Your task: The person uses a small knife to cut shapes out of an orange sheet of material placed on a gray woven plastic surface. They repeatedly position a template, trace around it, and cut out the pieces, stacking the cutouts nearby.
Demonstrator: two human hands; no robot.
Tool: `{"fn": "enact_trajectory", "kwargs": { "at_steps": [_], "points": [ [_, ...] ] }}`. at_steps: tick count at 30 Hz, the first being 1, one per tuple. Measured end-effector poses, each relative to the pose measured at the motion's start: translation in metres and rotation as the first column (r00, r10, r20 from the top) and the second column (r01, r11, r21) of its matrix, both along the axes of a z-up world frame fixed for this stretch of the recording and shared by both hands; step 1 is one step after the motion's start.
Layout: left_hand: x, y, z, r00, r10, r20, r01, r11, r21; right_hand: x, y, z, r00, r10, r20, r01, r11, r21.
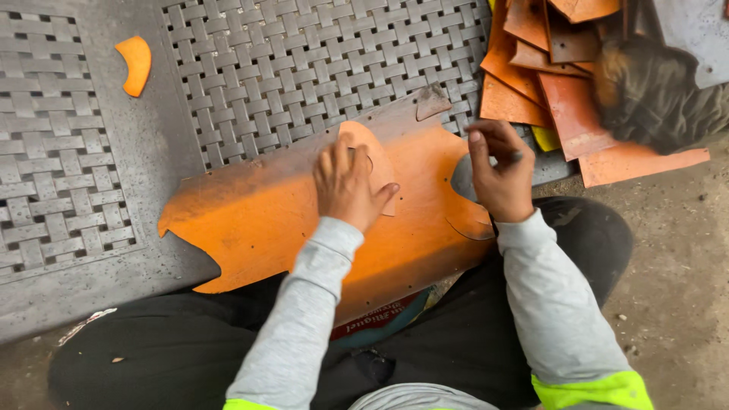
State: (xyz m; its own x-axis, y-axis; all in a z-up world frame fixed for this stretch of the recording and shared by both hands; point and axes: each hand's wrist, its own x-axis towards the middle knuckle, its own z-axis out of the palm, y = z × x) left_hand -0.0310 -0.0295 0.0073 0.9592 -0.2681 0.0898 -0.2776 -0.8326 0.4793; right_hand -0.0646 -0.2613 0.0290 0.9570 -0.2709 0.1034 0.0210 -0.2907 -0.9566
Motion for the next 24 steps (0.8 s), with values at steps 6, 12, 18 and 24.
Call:
{"fn": "enact_trajectory", "kwargs": {
  "at_steps": [6,12,18,24],
  "points": [
    [-0.032,-0.005,-0.018,0.999,-0.012,-0.04,0.01,0.998,-0.059,0.018,0.011,-0.025,0.969,0.134,0.206,0.0,0.839,-0.544],
    [-0.046,0.075,-0.007,1.0,0.022,-0.003,-0.022,0.999,-0.036,0.017,0.015,-0.038,0.991,0.079,0.106,0.004,0.783,-0.622],
    [-0.062,0.109,0.008,0.999,0.027,-0.047,-0.031,0.997,-0.071,0.007,0.025,-0.04,0.998,0.055,0.043,-0.013,0.754,-0.657],
    [-0.061,0.111,0.01,0.981,0.059,-0.185,-0.056,0.998,0.022,-0.013,0.025,-0.034,0.994,0.087,0.06,-0.029,0.771,-0.636]
  ]
}}
